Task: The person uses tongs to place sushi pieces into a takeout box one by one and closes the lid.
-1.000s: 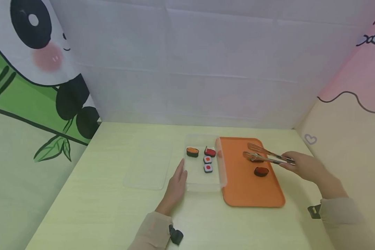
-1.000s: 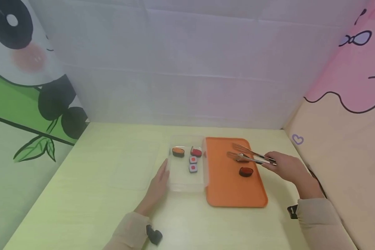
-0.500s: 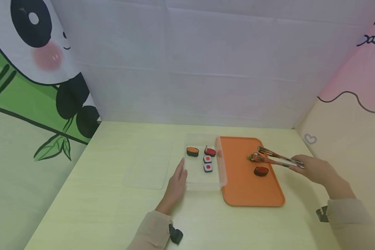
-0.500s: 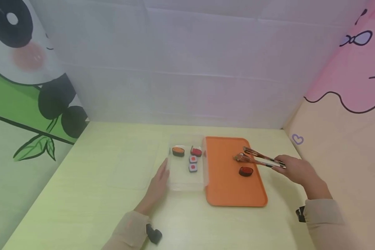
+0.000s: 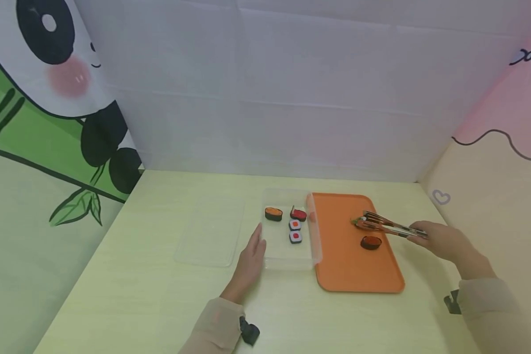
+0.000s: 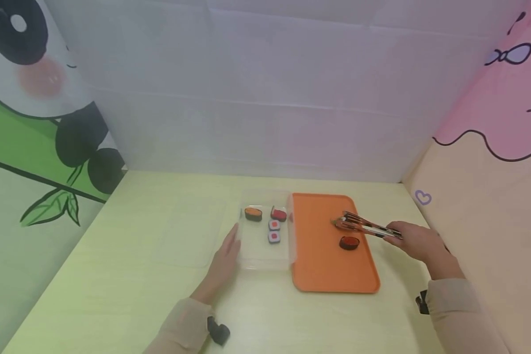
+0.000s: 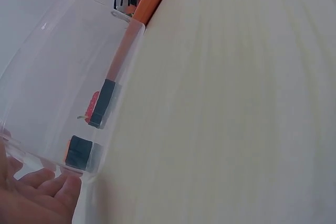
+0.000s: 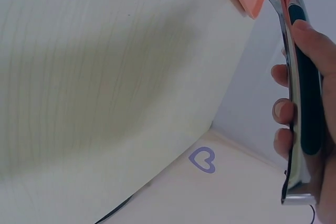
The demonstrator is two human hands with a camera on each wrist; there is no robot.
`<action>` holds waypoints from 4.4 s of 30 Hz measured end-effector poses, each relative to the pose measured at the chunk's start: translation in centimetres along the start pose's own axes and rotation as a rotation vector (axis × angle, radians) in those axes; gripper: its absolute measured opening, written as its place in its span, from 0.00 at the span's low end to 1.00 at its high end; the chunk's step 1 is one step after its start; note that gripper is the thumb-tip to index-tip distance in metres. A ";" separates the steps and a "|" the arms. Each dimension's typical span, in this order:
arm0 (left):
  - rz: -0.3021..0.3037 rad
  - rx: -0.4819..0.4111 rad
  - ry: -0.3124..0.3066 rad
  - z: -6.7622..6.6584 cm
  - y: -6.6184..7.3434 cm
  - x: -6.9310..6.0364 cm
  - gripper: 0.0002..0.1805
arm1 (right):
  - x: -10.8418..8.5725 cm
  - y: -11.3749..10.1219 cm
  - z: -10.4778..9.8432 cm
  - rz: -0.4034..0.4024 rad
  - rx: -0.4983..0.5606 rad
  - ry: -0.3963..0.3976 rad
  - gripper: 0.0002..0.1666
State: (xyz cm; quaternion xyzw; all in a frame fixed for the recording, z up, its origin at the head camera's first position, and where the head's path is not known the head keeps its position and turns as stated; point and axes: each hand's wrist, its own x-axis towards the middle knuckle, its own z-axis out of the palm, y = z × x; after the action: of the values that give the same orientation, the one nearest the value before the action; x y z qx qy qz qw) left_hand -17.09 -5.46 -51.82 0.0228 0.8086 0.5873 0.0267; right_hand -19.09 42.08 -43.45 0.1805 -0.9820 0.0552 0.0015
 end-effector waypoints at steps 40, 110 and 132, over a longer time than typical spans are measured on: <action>-0.001 -0.001 0.004 0.1 0.3 -0.1 0.29 | 6.5 -11.3 -2.9 -0.153 0.061 0.104 0.18; -0.013 0.010 0.025 0.7 -0.2 0.3 0.29 | 1.7 -7.6 -3.3 -0.073 0.052 0.071 0.19; 0.006 0.011 0.019 0.5 -0.5 0.5 0.29 | -3.7 -0.9 -1.8 0.048 0.016 -0.054 0.21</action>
State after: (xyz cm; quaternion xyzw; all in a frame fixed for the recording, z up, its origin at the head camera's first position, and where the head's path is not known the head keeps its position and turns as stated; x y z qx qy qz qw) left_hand -17.51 -5.10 -52.46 0.0198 0.8119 0.5832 0.0172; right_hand -15.34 42.69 -41.68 0.1582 -0.9853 0.0584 -0.0280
